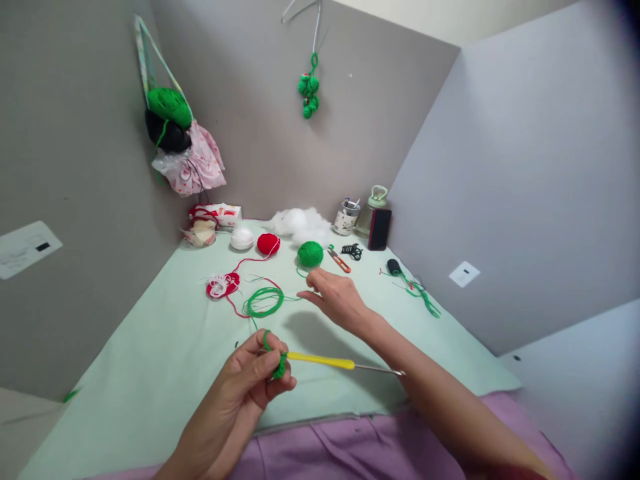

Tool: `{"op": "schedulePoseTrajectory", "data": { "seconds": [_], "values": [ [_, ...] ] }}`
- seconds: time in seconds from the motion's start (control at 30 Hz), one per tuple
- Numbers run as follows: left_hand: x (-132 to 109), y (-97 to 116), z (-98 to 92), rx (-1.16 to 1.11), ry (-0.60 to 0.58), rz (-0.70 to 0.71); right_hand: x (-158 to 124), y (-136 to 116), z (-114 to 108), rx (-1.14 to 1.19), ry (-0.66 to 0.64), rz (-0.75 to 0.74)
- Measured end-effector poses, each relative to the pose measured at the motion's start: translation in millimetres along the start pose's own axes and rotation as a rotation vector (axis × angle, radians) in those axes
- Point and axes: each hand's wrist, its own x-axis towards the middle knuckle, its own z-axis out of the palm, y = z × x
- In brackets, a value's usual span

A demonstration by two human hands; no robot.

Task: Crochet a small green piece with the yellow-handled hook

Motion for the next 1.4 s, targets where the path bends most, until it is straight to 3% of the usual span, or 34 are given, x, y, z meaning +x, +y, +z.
{"op": "schedulePoseTrajectory", "data": {
  "seconds": [0.17, 0.27, 0.33, 0.5, 0.7, 0.83, 1.07, 1.4],
  "values": [
    [-1, 5, -9.6, -0.021, 0.014, 0.047, -12, -51, 0, 0.190, -0.037, -0.095],
    [-2, 7, -11.1, 0.022, 0.021, 0.103, -38, -83, -10, 0.823, 0.021, -0.024],
    [-3, 5, -9.9, 0.086, 0.024, 0.143, -54, -97, -16, 1.040, 0.116, 0.041],
    [-2, -7, -7.3, 0.252, 0.004, 0.255, -78, -114, -15, 1.068, 0.327, 0.114],
    [-1, -10, -7.8, 0.267, -0.062, 0.198, -76, -115, -3, 1.281, 0.490, 0.202],
    [1, -12, -7.6, 0.299, -0.011, 0.232, -77, -114, -1, 1.360, 0.490, 0.270],
    [4, -16, -9.4, 0.356, -0.015, 0.202, -81, -115, -4, 1.169, 0.500, 0.244],
    [-1, -14, -7.7, 0.322, -0.025, 0.197, -79, -112, 4, 1.433, 0.510, 0.349]
  ]
}}
